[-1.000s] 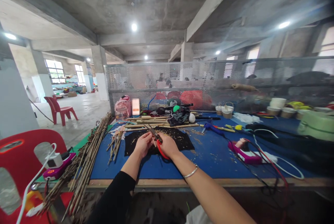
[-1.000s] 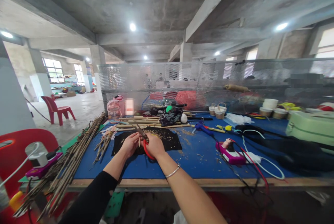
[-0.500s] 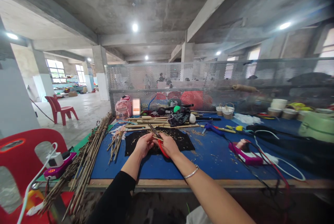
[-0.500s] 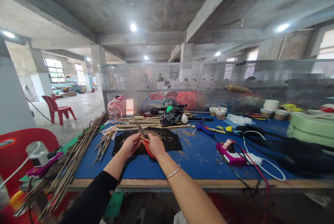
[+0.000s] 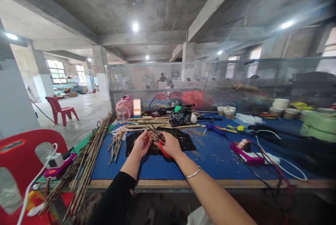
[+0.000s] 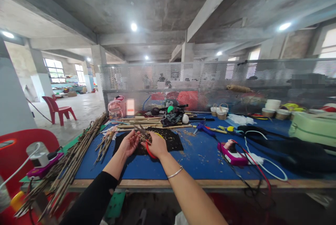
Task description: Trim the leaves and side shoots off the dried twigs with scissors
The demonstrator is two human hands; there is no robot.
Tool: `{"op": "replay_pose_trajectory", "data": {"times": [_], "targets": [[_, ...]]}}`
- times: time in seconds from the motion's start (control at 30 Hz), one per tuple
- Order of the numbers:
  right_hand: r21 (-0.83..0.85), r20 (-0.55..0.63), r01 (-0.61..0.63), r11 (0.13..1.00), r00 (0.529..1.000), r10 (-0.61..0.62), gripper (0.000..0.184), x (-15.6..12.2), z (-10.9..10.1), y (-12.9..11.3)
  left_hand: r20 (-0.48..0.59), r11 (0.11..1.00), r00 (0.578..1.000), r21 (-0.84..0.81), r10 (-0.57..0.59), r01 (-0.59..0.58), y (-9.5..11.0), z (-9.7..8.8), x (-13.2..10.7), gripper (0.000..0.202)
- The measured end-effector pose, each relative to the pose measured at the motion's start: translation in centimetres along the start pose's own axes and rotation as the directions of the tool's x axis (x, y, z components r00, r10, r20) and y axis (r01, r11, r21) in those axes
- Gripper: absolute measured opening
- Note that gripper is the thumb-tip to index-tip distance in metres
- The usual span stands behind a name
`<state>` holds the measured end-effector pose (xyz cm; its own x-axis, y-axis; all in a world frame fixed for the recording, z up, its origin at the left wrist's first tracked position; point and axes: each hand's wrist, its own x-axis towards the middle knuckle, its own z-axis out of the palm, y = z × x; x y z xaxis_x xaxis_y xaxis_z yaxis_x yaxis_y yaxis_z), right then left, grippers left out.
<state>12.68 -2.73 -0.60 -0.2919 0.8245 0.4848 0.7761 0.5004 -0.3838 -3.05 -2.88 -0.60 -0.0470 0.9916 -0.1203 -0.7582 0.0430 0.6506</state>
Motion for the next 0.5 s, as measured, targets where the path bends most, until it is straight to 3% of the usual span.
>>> {"op": "replay_pose_trajectory", "data": {"times": [0.23, 0.37, 0.43, 0.5], "targets": [[-0.023, -0.093, -0.094, 0.995, 0.991, 0.092, 0.035, 0.3, 0.2, 0.5, 0.143, 0.984, 0.99, -0.177, 0.001, 0.025, 1.7, 0.0, -0.9, 0.02], [0.068, -0.105, -0.133, 0.989, 0.985, 0.14, 0.042, 0.5, 0.3, 1.0, 0.112, 0.998, 0.992, 0.013, 0.062, -0.064, 1.0, -0.1, -0.5, 0.024], [0.118, -0.078, -0.109, 0.987, 0.99, 0.118, 0.043, 0.5, 0.3, 1.2, 0.07, 0.967, 0.979, 0.155, 0.191, -0.2, 0.3, -0.2, -0.1, 0.029], [0.159, -0.053, -0.05, 0.986, 0.997, 0.06, 0.042, 0.5, 0.4, 1.2, 0.033, 0.879, 0.93, 0.317, 0.366, -0.357, -0.3, -0.4, 0.2, 0.031]]}}
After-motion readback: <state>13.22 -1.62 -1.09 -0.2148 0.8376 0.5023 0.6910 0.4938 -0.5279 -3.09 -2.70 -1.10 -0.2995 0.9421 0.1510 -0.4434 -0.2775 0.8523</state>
